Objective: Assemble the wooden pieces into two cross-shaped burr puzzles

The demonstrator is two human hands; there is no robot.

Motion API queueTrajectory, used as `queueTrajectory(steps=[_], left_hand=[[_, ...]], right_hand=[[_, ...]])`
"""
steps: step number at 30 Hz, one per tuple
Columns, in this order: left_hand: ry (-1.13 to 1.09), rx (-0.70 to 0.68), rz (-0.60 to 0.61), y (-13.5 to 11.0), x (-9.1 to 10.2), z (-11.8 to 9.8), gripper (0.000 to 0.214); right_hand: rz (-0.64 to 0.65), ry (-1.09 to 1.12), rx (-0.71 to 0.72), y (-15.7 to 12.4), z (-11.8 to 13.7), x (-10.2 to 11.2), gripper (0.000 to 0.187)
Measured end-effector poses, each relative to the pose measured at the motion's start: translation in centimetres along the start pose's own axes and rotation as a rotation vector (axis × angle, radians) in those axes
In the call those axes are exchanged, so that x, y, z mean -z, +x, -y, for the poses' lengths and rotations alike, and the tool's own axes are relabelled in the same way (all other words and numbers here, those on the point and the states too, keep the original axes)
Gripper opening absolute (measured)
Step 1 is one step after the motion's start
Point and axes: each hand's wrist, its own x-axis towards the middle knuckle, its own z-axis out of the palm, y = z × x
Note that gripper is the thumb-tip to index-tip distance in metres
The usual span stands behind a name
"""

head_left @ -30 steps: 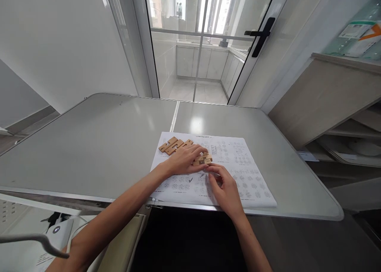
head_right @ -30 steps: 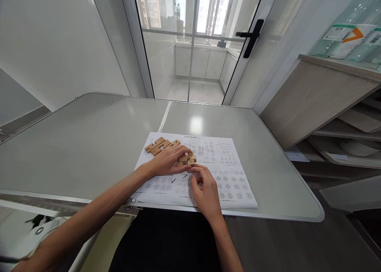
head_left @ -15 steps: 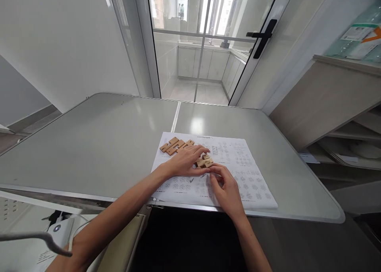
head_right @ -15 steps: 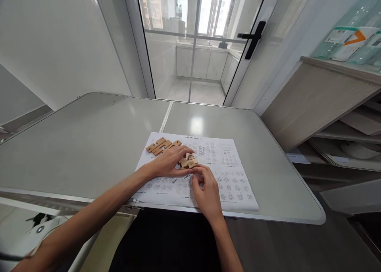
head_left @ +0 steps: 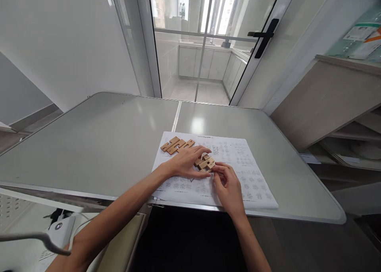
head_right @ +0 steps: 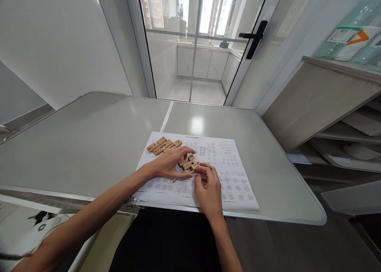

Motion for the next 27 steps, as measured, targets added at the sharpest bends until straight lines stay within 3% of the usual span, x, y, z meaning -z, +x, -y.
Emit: queueTrajectory(steps=[6,16,27], left_hand=[[-0.041,0.043,0.032,0.1,0.3,-0.4,0.065],[-0.163,0.039,0.053,0.0,0.8,-0.4,0.070],[-0.381,0.073,0.244,-0.1,2.2,1.6,0.071]], right_hand=[[-0.033,-0.023,0.010,0.1,-0.5,0.0,0.018],[-0.001,-0.036,0.018,0.2,0.3,-0.2,0.015],[0.031,-0.051,-0.003,0.1,0.7,-0.1,0.016]])
